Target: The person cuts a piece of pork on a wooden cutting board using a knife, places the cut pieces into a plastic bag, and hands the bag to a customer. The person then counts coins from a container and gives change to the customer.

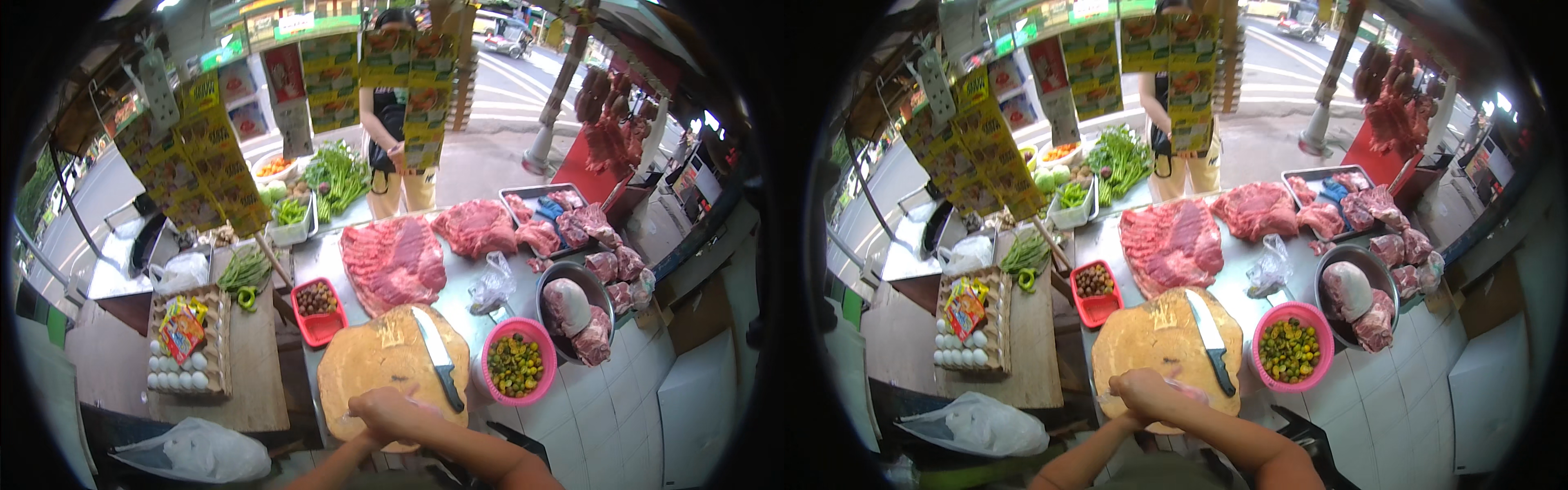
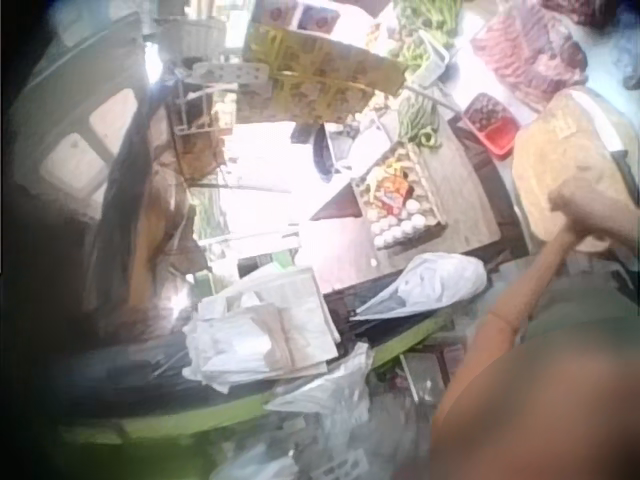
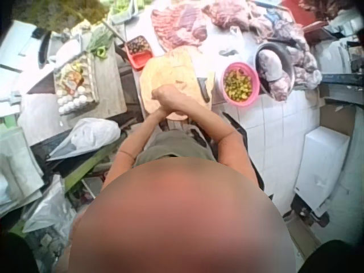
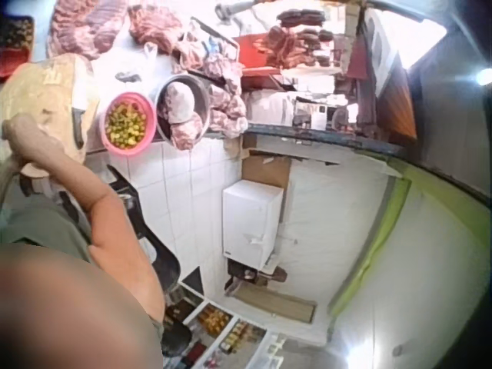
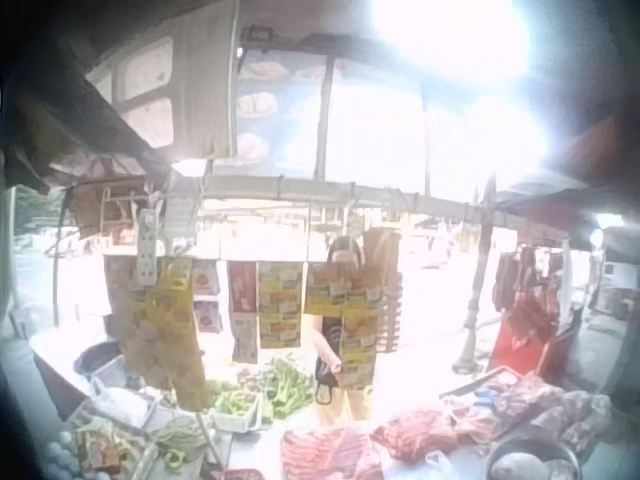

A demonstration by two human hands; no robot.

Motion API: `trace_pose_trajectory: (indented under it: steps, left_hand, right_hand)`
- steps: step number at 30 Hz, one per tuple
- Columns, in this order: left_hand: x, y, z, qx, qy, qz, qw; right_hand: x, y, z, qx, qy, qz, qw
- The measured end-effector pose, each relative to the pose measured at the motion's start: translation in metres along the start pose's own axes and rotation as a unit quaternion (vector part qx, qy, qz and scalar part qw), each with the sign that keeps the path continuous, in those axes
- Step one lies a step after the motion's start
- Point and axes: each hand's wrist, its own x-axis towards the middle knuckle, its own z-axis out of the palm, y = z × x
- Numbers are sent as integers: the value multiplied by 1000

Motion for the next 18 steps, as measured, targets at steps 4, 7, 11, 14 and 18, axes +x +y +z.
trace_pose_trajectory:
  steps: [4,7,11,14,18]
  left_hand:
    - [64,-14,28,-205,132,61,968]
    - [80,27,-40,-500,267,50,822]
    - [36,126,-185,-524,370,180,745]
    - [6,197,-241,-630,306,339,628]
    - [-26,221,-253,-360,293,316,828]
  right_hand:
    - [32,28,-11,-3,-23,56,998]
    - [22,28,-63,-47,170,-10,984]
    - [-33,-23,-108,66,404,-36,912]
    - [-44,-38,-113,461,310,-90,827]
    - [-37,-13,-108,823,91,-104,551]
